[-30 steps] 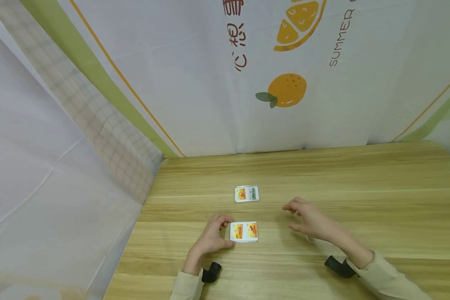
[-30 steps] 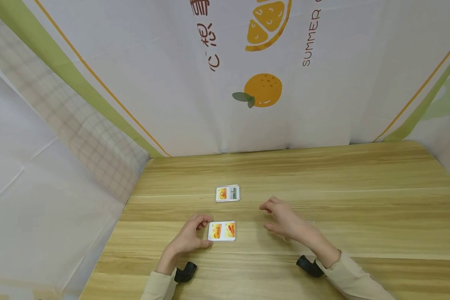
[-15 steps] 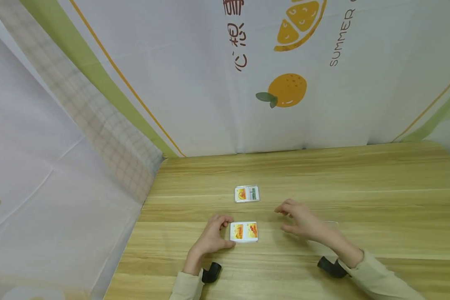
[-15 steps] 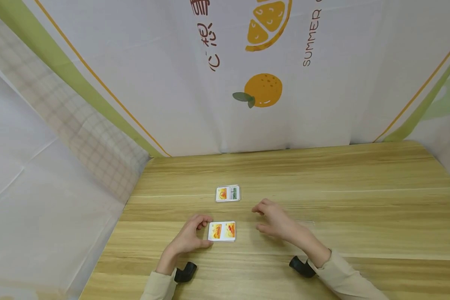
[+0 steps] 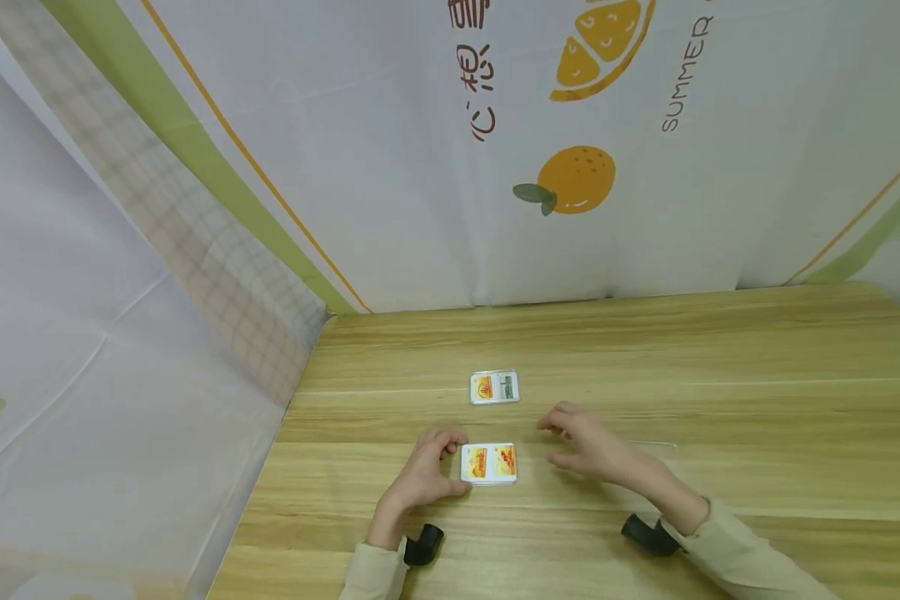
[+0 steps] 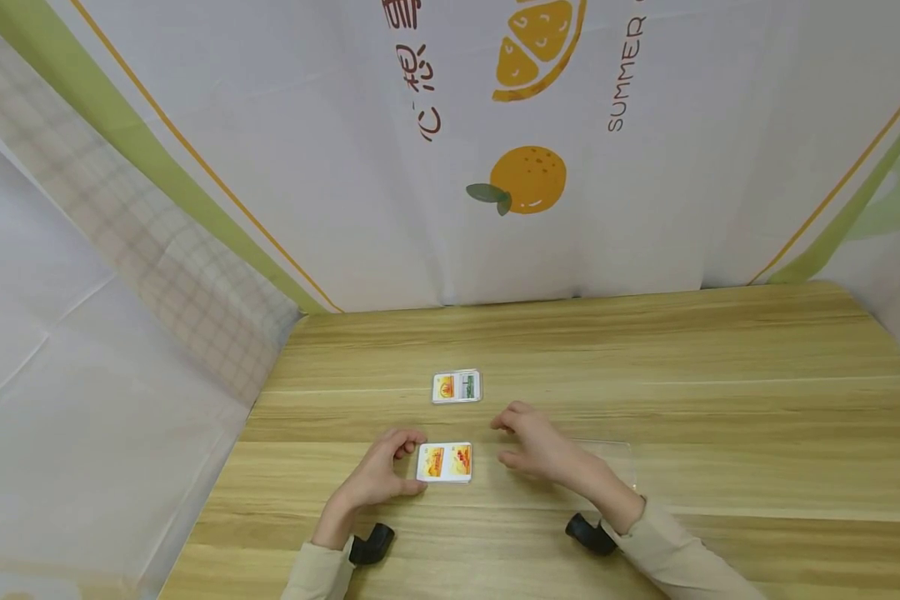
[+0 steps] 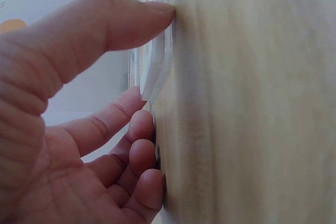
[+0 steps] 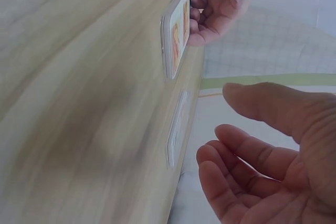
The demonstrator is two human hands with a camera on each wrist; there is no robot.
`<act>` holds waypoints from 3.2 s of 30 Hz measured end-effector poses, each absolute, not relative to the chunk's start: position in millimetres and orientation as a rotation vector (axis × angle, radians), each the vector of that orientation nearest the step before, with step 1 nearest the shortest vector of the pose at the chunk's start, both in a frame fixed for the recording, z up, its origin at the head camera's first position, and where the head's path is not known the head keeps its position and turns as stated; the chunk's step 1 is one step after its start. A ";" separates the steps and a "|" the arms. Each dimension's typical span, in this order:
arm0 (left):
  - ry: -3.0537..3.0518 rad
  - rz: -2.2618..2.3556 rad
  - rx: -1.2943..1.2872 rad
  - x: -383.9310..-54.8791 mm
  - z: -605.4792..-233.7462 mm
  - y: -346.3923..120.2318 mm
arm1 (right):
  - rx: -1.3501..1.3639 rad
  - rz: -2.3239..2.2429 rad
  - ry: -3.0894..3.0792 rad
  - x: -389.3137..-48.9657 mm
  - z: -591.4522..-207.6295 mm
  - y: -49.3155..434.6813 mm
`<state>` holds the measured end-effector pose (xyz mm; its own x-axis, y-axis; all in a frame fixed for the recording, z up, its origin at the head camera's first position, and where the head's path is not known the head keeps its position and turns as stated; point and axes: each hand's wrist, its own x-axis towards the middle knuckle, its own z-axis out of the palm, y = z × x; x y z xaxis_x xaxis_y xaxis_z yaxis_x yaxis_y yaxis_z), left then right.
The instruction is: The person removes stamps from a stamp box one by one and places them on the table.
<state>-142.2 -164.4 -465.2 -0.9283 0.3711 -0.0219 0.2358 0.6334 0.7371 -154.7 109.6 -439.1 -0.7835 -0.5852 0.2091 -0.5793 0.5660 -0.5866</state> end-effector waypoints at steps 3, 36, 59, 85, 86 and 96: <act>2.677 1.182 0.508 -142.6 -465.6 -164.6 | -1.040 -1.048 2.759 -155.0 -439.5 107.5; 2.677 1.184 0.481 -142.6 -465.4 -164.1 | -1.066 -1.064 2.713 -161.6 -447.1 74.6; 2.674 1.191 0.496 -142.9 -466.4 -165.1 | -0.994 -1.065 2.660 -165.3 -458.9 57.1; 2.676 1.181 0.484 -141.8 -466.3 -165.2 | -0.902 -0.993 2.777 -164.1 -462.3 42.7; 2.678 1.181 0.484 -141.7 -466.3 -165.2 | -0.890 -0.991 2.778 -164.0 -462.0 42.2; 2.685 1.183 0.502 -141.6 -465.7 -164.7 | -0.734 -0.992 2.759 -162.4 -455.8 37.5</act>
<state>-141.6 -164.7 -465.7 -0.9299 0.3674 -0.0152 0.2368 0.6300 0.7396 -162.4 37.5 -455.8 -0.8754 -0.4807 0.0502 -0.4026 0.6678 -0.6261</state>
